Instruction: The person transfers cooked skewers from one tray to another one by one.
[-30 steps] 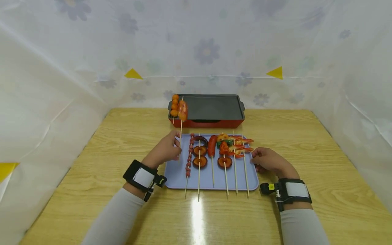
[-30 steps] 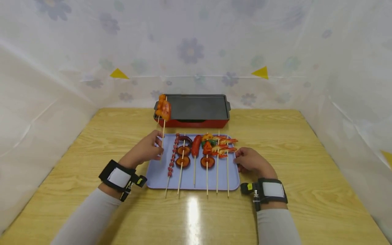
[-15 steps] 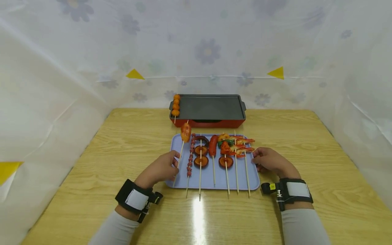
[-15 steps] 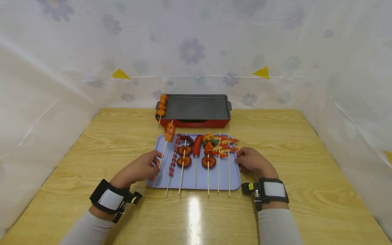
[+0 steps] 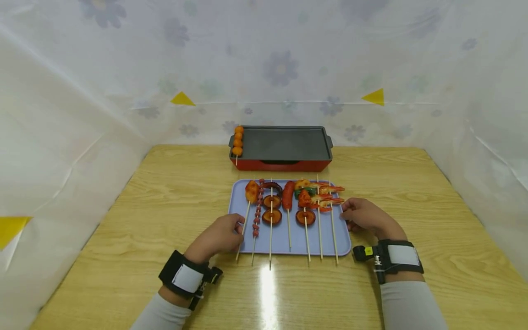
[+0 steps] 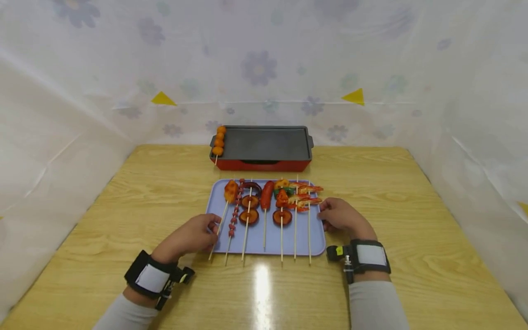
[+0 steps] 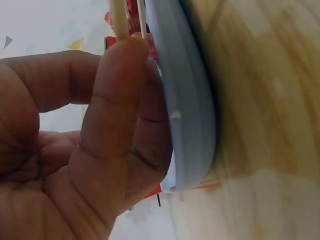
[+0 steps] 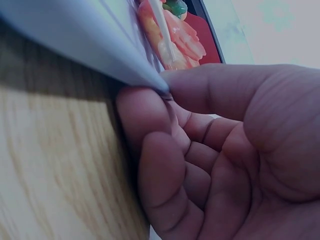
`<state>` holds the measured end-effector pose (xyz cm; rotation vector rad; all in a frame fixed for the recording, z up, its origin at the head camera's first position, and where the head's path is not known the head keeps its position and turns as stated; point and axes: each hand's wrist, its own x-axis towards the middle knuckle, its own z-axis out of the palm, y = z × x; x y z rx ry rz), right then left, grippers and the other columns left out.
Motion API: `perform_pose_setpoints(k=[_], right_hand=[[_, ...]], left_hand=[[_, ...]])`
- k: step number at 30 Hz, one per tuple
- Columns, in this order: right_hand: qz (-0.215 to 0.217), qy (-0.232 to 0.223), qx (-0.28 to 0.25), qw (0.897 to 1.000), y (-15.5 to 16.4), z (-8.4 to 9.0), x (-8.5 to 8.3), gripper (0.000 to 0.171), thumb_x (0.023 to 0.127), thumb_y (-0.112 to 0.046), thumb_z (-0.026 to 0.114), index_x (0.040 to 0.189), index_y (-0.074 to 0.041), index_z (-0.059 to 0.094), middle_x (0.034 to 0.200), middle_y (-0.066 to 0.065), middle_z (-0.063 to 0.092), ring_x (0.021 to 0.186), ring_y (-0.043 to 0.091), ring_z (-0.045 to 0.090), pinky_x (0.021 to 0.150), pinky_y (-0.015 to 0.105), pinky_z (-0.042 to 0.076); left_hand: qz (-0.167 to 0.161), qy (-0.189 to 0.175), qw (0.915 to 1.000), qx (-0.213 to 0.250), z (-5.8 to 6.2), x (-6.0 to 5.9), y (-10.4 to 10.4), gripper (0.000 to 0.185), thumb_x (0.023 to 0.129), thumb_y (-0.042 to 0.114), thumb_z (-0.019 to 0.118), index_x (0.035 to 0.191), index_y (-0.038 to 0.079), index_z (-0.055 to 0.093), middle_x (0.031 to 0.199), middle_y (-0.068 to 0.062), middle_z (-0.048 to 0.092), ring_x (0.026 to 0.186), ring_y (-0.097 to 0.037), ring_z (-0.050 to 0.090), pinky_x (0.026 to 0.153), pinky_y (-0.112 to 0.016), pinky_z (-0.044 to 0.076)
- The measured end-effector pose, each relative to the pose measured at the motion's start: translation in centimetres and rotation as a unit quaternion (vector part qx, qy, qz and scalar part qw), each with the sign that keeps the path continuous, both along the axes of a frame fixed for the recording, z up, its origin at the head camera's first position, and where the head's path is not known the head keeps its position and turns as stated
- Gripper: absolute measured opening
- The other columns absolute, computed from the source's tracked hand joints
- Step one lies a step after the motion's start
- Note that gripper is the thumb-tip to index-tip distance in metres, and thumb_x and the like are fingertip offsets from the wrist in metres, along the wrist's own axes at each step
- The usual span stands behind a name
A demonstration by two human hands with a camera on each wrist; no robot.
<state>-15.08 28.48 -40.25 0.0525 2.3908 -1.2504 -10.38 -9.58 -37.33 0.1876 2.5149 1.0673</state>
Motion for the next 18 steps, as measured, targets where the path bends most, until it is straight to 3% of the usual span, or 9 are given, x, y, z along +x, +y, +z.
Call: perform_pose_setpoints(k=[10, 18], right_hand=[[-0.009, -0.007, -0.006, 1.0, -0.05, -0.16, -0.09, 0.021, 0.095, -0.01, 0.059, 0.112, 0.003, 0.053, 0.08, 0.008, 0.058, 0.067, 0.018, 0.059, 0.059, 0.032, 0.051], [-0.006, -0.007, -0.005, 1.0, -0.08, -0.06, 0.06, 0.021, 0.096, -0.01, 0.058, 0.112, 0.003, 0.053, 0.082, 0.008, 0.057, 0.068, 0.019, 0.058, 0.06, 0.032, 0.05]], left_hand=[[-0.008, 0.016, 0.9998, -0.01, -0.7, -0.14, -0.12, 0.011, 0.079, -0.001, 0.064, 0.086, 0.002, 0.056, 0.069, -0.004, 0.055, 0.053, -0.014, 0.054, 0.051, -0.026, 0.037], [-0.004, 0.015, 0.9998, -0.009, -0.81, 0.05, -0.03, 0.019, 0.079, 0.002, 0.068, 0.096, 0.0, 0.06, 0.069, -0.004, 0.055, 0.055, -0.014, 0.054, 0.052, -0.026, 0.038]])
